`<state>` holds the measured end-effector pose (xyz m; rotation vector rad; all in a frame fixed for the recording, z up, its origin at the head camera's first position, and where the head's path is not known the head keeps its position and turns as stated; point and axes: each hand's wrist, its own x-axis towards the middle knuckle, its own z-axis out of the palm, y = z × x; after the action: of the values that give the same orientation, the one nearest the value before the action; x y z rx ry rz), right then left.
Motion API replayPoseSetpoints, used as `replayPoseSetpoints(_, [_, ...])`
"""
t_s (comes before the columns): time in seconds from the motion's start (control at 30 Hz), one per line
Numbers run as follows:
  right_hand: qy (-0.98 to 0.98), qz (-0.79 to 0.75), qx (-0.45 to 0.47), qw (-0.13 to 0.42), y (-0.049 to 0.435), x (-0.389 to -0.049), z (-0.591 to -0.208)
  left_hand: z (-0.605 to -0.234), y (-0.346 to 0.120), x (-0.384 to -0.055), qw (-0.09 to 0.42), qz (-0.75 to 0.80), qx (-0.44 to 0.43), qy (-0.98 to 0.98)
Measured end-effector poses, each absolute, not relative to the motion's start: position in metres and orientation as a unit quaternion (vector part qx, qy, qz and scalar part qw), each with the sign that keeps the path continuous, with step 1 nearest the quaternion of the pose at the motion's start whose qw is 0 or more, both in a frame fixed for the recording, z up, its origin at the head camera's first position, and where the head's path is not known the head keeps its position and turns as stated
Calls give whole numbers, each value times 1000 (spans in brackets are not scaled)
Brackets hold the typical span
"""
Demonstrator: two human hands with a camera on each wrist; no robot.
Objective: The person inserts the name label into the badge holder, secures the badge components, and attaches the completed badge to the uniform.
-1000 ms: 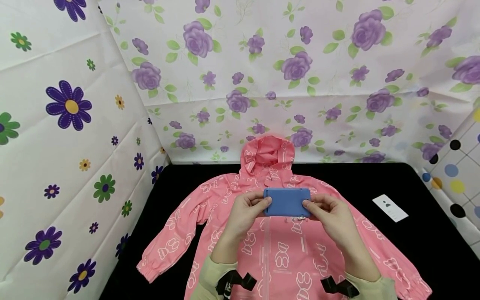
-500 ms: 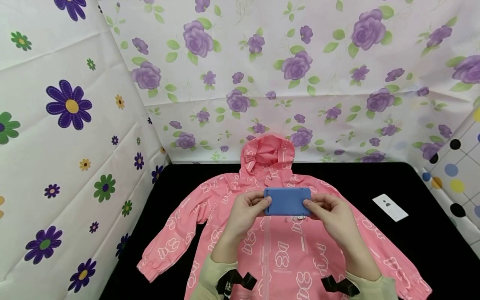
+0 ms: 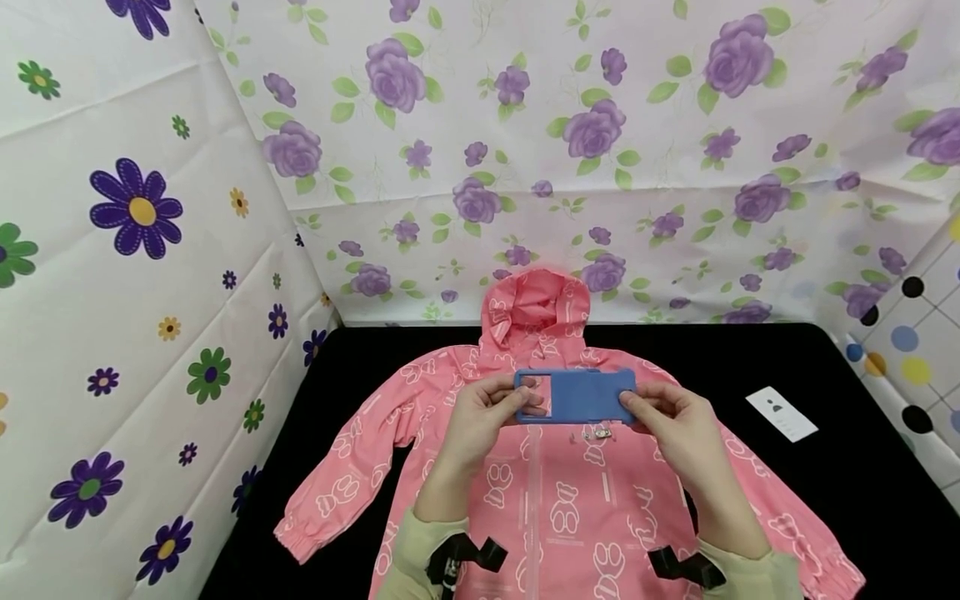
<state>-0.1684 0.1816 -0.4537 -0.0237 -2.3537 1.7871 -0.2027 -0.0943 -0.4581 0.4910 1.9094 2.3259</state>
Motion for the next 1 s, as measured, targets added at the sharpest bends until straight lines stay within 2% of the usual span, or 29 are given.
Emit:
replayPoseSetpoints(0.27, [-788,603,-28,120,195,-172,-451,-456,-94,-206,37,764,158,624])
replayPoseSetpoints(0.5, [-788,603,-43,115,201,-171,-448,-453,-96,-206,31,765,162,622])
replayPoseSetpoints(1.0, [-750,647,-70,115,214,-175,-455,-451,-104,-202,6,779,98,620])
